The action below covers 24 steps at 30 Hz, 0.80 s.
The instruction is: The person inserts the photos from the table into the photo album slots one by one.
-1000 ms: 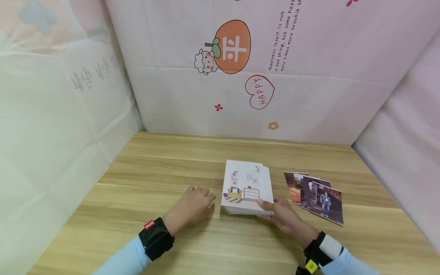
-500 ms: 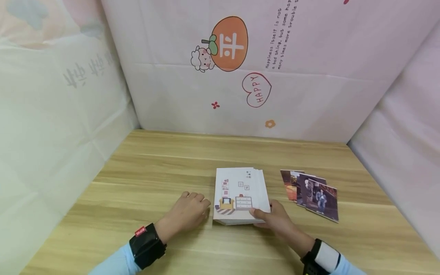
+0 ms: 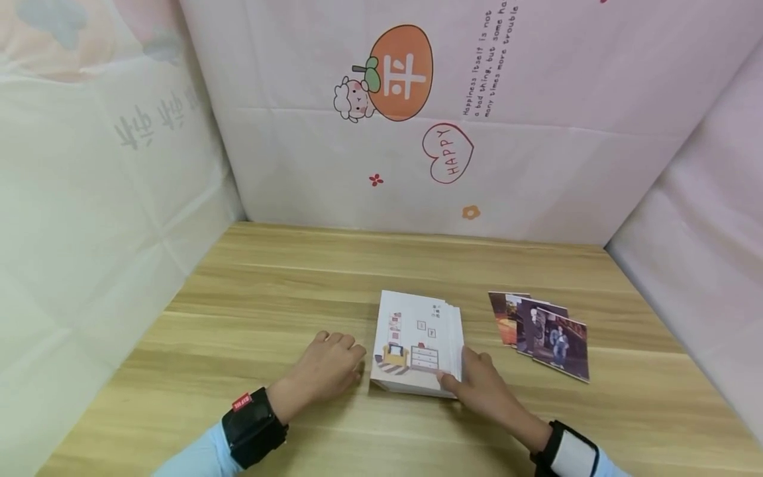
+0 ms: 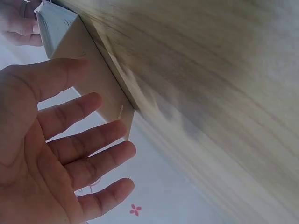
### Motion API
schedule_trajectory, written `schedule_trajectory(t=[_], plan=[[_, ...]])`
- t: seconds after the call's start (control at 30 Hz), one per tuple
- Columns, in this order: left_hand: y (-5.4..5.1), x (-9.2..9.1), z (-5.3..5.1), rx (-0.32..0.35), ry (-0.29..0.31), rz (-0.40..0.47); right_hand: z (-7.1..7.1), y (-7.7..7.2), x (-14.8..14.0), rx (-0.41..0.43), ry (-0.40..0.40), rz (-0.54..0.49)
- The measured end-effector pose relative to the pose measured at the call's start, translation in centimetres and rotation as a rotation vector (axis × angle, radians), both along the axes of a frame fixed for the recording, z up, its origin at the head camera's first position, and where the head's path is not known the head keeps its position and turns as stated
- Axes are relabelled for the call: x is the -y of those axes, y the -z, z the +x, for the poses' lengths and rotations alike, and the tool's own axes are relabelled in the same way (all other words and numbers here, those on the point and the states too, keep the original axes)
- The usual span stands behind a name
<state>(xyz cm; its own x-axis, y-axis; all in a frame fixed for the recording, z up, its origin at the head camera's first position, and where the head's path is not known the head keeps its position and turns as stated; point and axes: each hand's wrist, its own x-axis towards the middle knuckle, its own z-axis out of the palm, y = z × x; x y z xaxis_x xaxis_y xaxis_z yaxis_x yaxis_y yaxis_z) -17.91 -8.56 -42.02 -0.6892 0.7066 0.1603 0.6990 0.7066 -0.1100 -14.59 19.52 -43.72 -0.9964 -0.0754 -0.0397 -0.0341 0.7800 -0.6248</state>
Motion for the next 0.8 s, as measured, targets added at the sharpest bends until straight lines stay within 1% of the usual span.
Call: schedule_trajectory(t=[0.07,0.23,0.47,0.6,0.7,0.8], plan=[[0.0,0.1,0.1,-0.003,-0.003,0.004,0.1,-0.2,0.0,0.008,-0.014,0.049],[-0.1,0.2,0.4,-0.003,-0.009,0.02,0.0,-0.3,0.0,0.047,-0.023,0.105],[-0.6,0.0,0.9,0.044,-0.001,0.039,0.1,-0.3,-0.5,0.054,-0.055,0.162],[-0.9,0.0,1.0,0.051,0.004,0.045,0.3,-0.5,-0.6,0.029,-0.083,0.182],[-1.0,0.0,1.1,0.048,0.01,0.052,0.1,-0.7,-0.8,0.028,-0.107,0.176],[-1.1,-0.1,1.3,0.06,0.021,0.074,-0.3,-0.9,-1.3,0.02,-0.168,0.155]])
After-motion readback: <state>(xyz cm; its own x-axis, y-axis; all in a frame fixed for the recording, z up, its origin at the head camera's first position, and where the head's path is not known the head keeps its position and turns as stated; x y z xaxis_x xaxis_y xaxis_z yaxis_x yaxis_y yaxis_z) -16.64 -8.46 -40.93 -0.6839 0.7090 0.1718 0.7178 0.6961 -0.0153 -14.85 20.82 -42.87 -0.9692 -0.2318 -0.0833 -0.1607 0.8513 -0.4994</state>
